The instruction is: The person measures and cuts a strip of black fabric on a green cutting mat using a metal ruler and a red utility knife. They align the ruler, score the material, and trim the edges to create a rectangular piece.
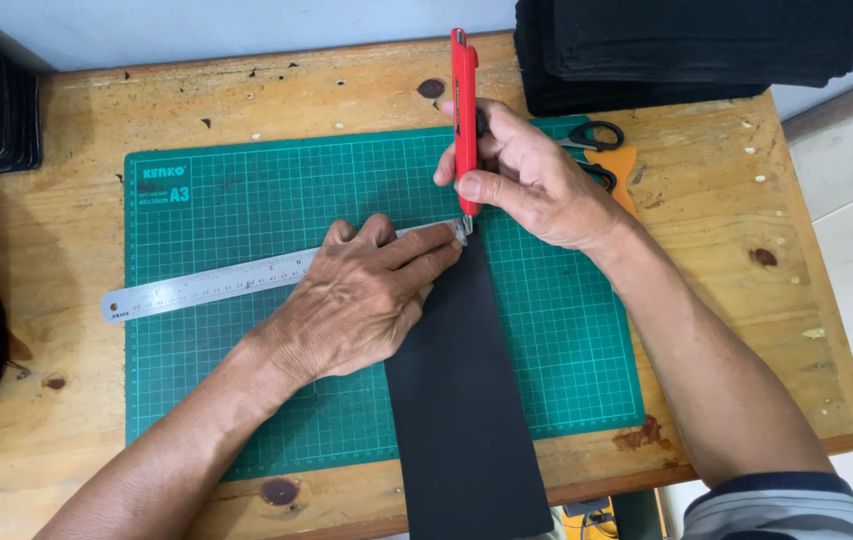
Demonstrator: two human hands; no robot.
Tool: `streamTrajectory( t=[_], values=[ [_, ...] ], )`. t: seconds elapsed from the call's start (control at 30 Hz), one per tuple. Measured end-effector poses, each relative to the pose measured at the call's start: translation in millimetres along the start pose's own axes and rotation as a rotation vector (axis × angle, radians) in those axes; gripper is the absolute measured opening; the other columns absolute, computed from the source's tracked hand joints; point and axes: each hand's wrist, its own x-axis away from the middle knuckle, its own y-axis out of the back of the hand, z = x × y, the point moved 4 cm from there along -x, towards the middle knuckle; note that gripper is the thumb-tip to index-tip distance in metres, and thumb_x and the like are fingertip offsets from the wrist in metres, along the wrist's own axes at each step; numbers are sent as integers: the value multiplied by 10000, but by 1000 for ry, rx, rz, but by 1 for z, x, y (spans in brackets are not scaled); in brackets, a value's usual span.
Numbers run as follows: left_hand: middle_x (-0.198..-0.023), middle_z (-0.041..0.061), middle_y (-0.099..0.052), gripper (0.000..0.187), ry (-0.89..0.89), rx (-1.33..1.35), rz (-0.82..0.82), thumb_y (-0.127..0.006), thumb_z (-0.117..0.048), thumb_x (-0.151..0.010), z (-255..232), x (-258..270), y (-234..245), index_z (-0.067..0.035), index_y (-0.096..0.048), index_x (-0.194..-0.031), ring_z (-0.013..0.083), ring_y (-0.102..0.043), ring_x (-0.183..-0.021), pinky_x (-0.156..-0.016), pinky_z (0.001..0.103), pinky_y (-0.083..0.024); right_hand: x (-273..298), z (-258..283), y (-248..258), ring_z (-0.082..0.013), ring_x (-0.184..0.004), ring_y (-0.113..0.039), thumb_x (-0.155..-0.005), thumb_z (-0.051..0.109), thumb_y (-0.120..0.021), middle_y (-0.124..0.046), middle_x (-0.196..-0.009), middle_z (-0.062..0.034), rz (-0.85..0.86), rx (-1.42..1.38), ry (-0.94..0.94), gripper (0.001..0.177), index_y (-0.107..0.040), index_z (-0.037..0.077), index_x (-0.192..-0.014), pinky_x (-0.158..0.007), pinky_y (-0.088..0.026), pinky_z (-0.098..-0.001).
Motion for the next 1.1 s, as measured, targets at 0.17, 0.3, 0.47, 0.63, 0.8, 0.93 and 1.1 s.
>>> streamTrajectory(
  t=[0.17,0.3,0.47,0.63,0.8,0.93,1.1],
  values=[
    [-1490,14,-580,432,6,13,-9,-579,-122,-969,0,0,1,-117,-641,-1397,267,-481,-852,-658,421,-329,-1,-2,-1,-195,-1115,-593,-1046,135,-568,-616,-1157,-135,12,3,19,612,-285,25,-1578,-898,-539,-308],
    [-1479,13,-591,425,2,8,-31,-577,-105,-968,-1,1,1,-119,-649,-1386,269,-490,-849,-655,418,-326,-2,-2,-1,-186,-1116,-584,-1044,139,-578,-608,-1157,-128,10,1,15,625,-283,38,-1585,-902,-533,-301],
    [-1482,17,-590,417,2,18,-30,-575,-116,-978,0,1,-1,-116,-652,-1387,271,-491,-855,-659,424,-328,-1,-4,-1,-182,-1131,-582,-1046,130,-584,-600,-1164,-113,-2,-11,22,627,-286,47,-1592,-901,-533,-297],
    [-1490,7,-590,434,6,4,-28,-591,-133,-959,0,1,-2,-130,-651,-1389,273,-501,-854,-650,431,-333,-4,1,-1,-177,-1106,-578,-1050,166,-574,-601,-1174,-116,-1,42,32,636,-274,31,-1595,-886,-551,-297],
    [-1495,18,-584,428,8,24,-25,-591,-133,-968,0,2,-3,-119,-651,-1391,276,-496,-859,-654,433,-336,-3,4,-2,-205,-1183,-585,-1052,136,-570,-589,-1208,-119,-10,57,38,606,-293,34,-1581,-898,-565,-309],
    [-1504,23,-575,425,4,32,-18,-572,-130,-981,0,2,-2,-115,-642,-1399,275,-490,-864,-667,431,-326,-3,4,-1,-205,-1186,-590,-1058,121,-570,-592,-1206,-113,-28,68,47,605,-294,48,-1592,-894,-568,-306],
    [-1505,18,-575,440,-1,20,-32,-577,-126,-964,-1,1,-1,-102,-642,-1398,271,-496,-852,-660,421,-333,-4,-3,4,-214,-1167,-597,-1065,111,-590,-610,-1181,-129,-81,7,73,599,-306,44,-1589,-919,-556,-318]
  ],
)
